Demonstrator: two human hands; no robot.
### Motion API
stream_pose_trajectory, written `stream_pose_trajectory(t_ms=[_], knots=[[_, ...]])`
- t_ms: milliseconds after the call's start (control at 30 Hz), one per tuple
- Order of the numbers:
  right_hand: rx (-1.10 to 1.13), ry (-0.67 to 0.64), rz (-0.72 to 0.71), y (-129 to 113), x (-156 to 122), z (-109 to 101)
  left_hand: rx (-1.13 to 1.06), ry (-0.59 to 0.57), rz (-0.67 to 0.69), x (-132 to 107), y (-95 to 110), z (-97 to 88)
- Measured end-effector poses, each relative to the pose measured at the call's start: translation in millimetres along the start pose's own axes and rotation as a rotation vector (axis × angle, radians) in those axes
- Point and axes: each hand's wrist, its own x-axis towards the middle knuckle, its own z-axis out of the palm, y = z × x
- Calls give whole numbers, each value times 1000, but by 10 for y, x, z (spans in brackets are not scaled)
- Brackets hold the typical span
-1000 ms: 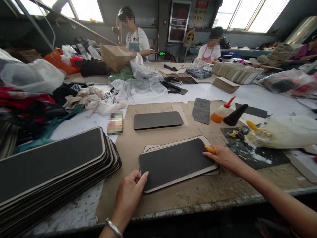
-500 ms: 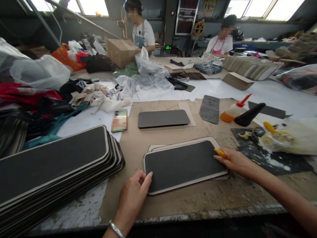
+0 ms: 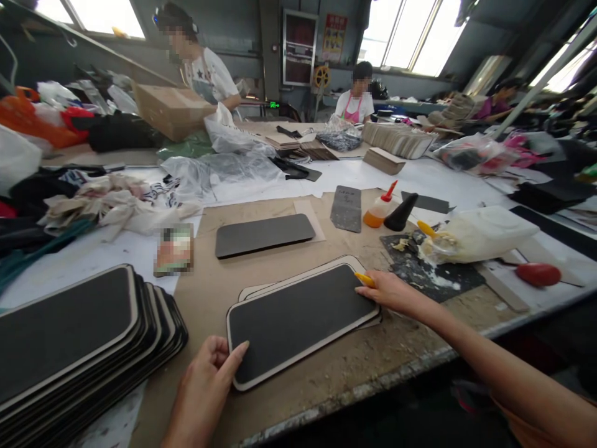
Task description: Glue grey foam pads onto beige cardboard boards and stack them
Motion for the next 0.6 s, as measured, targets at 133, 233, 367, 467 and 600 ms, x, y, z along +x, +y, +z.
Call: stream_pose_trajectory(t_ms=[133,233,367,467,600], knots=[[-14,-29,28,-63,-36,-17,-99,-38,-13,29,1,-10],[-37,-33,18,-115,-63,-24,-161,-60,-60,56,-7,-11],[-52,-43,17,-136,-65,-25,-200,-62,-94,71,-15,-15],[-47,-51,15,-128,-55,-22,-181,-58,-102,68,6,-22],[-51,-52,27,-118,-59,-15,-183,-53,-109,59,55,-20]])
